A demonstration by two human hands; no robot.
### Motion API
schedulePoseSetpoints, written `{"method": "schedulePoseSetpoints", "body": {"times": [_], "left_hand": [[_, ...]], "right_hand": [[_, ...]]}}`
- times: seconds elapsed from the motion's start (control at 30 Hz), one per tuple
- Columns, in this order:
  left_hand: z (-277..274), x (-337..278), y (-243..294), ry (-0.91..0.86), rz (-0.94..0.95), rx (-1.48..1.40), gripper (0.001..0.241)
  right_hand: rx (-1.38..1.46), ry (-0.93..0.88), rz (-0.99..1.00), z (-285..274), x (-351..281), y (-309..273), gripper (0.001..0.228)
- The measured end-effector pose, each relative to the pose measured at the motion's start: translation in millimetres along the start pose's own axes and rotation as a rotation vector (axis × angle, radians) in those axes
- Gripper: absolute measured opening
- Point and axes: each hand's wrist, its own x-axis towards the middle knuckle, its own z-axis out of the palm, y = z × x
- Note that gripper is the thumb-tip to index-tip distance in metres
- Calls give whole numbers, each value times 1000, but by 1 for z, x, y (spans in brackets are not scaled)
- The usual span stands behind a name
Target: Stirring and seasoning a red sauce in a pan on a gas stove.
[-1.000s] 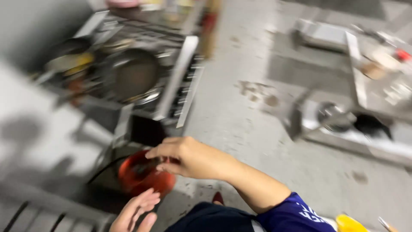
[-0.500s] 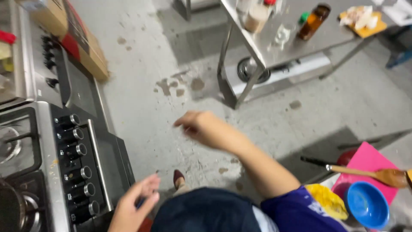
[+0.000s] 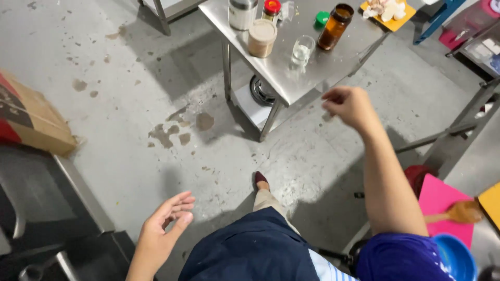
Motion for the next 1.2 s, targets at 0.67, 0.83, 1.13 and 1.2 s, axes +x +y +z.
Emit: {"method": "schedulePoseSetpoints", "body": {"times": [0.67, 0.83, 1.13, 1.2], "left_hand": [[126, 271, -14, 261, -470, 44, 52], [135, 282, 4, 286, -476, 12, 51], [143, 267, 11, 360, -453, -33, 48], [141, 256, 10, 385, -439, -73, 49]], "right_hand": [[-750, -235, 182, -70, 572, 326, 28], [-814, -317, 95, -60, 589, 360, 29], [-820, -463, 84, -61, 620, 408, 34], [-847, -458, 75, -60, 631, 413, 32]]}}
